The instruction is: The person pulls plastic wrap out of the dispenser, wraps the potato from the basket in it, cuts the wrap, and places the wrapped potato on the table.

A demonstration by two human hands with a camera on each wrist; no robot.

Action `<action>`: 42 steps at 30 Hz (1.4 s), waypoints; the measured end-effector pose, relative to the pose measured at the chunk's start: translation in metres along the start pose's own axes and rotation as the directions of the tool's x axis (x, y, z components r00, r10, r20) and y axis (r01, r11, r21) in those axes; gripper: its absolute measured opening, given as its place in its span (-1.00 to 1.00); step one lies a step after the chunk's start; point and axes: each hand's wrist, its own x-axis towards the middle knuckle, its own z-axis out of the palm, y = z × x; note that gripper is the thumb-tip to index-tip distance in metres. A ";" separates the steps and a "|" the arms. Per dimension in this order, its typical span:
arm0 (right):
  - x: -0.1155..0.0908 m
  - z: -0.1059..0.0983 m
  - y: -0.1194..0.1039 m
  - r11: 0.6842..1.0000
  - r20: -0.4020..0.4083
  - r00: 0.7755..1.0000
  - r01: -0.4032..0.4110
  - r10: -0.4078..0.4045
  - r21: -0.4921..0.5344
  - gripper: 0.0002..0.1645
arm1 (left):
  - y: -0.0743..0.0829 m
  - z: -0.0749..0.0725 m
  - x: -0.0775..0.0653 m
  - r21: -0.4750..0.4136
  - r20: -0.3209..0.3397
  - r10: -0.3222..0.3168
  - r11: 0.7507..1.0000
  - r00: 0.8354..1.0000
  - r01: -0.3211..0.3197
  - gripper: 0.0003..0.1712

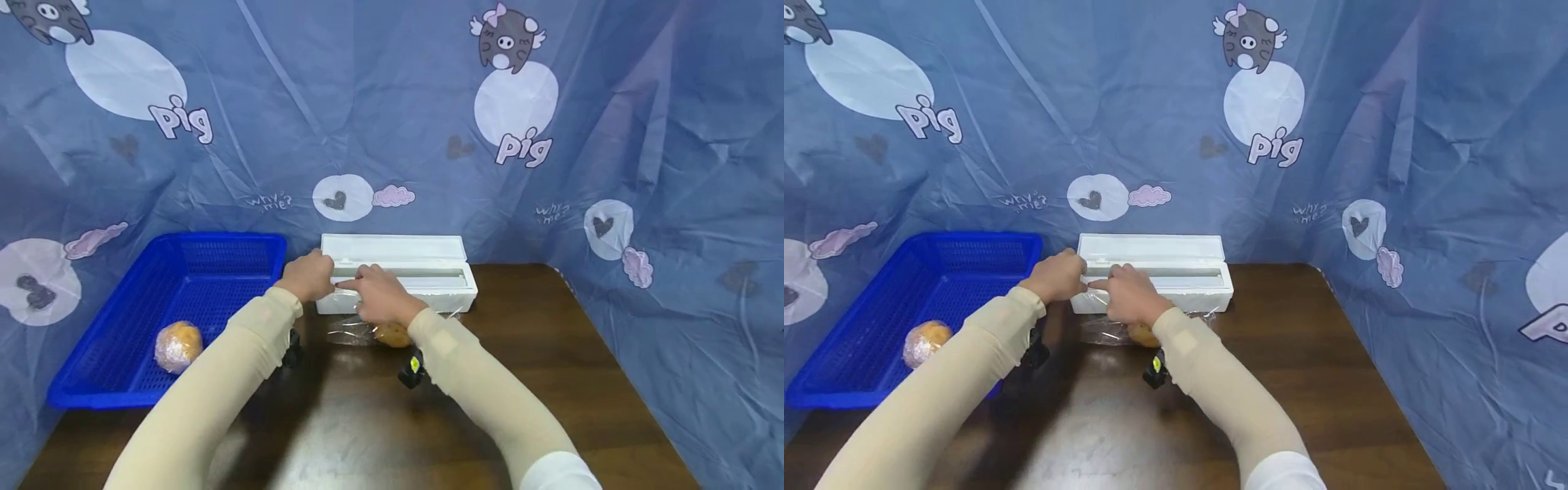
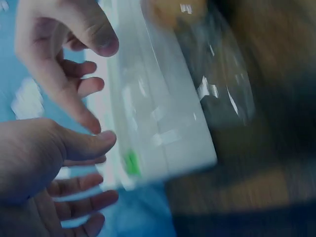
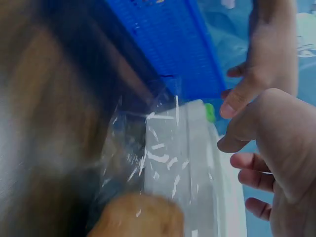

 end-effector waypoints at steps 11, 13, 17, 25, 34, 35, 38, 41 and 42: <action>0.022 0.018 -0.013 0.996 0.120 0.993 -0.007 0.017 -0.084 -0.53 | -0.007 0.042 0.007 -0.067 0.029 0.091 0.994 0.995 -0.089 -0.82; 0.022 0.020 -0.010 0.993 0.115 0.993 -0.011 0.025 -0.117 -0.43 | -0.007 0.043 0.006 -0.061 0.005 0.091 0.994 0.996 -0.091 -0.83; 0.022 0.027 -0.003 0.979 0.094 0.995 0.035 -0.016 -0.201 -0.29 | -0.012 0.041 0.002 -0.040 -0.008 0.105 0.994 0.994 -0.105 -0.78; 0.010 0.027 0.024 0.948 0.083 0.991 0.121 -0.101 -0.294 -0.13 | -0.016 0.034 0.005 -0.046 0.018 0.117 0.992 0.993 -0.116 -0.77; -0.059 -0.002 0.114 0.918 0.084 0.989 0.142 -0.120 -0.369 -0.34 | -0.018 0.028 0.008 -0.078 -0.002 0.109 0.991 0.994 -0.109 -0.79; -0.070 -0.006 0.126 0.908 0.083 0.989 0.146 -0.123 -0.392 -0.35 | -0.018 0.027 0.008 -0.081 -0.003 0.106 0.991 0.994 -0.106 -0.79; -0.104 -0.012 0.162 0.887 0.066 0.992 0.129 -0.112 -0.444 -0.47 | -0.021 0.027 0.007 -0.078 0.001 0.105 0.992 0.995 -0.104 -0.80; -0.131 -0.017 0.188 0.885 0.075 0.996 0.068 -0.038 -0.460 -0.49 | -0.022 0.026 0.007 -0.076 0.010 0.102 0.992 0.995 -0.101 -0.81; -0.138 -0.017 0.193 0.894 0.080 0.997 0.037 -0.001 -0.447 -0.50 | -0.023 0.026 0.007 -0.074 0.012 0.101 0.992 0.995 -0.100 -0.81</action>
